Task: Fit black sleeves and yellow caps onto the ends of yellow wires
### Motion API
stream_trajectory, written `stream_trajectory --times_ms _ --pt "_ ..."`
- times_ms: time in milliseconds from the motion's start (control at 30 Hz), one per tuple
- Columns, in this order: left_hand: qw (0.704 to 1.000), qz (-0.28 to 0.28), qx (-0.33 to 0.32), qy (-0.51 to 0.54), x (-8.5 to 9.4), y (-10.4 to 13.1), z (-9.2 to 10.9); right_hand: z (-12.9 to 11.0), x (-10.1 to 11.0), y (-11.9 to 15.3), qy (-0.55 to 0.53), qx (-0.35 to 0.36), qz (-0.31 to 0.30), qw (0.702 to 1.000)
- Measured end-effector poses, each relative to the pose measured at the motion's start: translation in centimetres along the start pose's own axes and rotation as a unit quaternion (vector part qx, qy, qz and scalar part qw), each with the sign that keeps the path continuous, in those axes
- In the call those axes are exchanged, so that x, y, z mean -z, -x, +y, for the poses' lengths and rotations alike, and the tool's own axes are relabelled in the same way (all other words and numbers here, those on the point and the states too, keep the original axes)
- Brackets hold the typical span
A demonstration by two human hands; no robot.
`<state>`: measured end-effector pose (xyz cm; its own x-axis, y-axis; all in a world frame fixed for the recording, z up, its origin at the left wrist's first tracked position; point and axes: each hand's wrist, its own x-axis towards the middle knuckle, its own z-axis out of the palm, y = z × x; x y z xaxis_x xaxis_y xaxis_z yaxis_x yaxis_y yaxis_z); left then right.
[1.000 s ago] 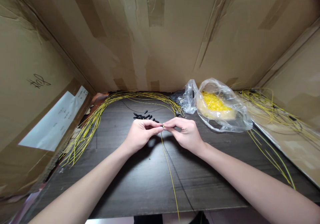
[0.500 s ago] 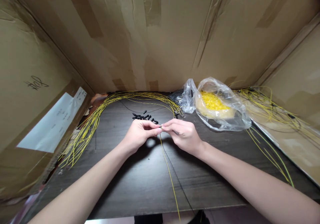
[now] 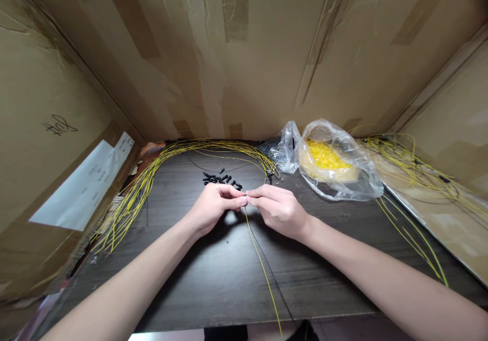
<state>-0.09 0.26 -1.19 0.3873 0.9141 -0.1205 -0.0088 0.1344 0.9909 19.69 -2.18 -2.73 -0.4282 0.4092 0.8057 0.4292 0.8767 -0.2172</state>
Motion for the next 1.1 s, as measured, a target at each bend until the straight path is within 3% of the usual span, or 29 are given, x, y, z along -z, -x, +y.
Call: stream_trajectory --times_ms 367,700,1100 --pt "0.998 -0.032 -0.017 -0.041 0.4 0.3 0.5 0.2 -0.2 0.1 -0.030 0.001 0.015 0.999" --pt "0.998 -0.019 -0.040 -0.052 0.9 -0.2 0.4 0.7 0.8 -0.5 -0.080 -0.098 0.005 0.992" --pt "0.974 -0.131 -0.063 -0.174 0.9 0.1 1.3 1.2 1.1 -0.6 -0.171 -0.179 -0.124 0.961"
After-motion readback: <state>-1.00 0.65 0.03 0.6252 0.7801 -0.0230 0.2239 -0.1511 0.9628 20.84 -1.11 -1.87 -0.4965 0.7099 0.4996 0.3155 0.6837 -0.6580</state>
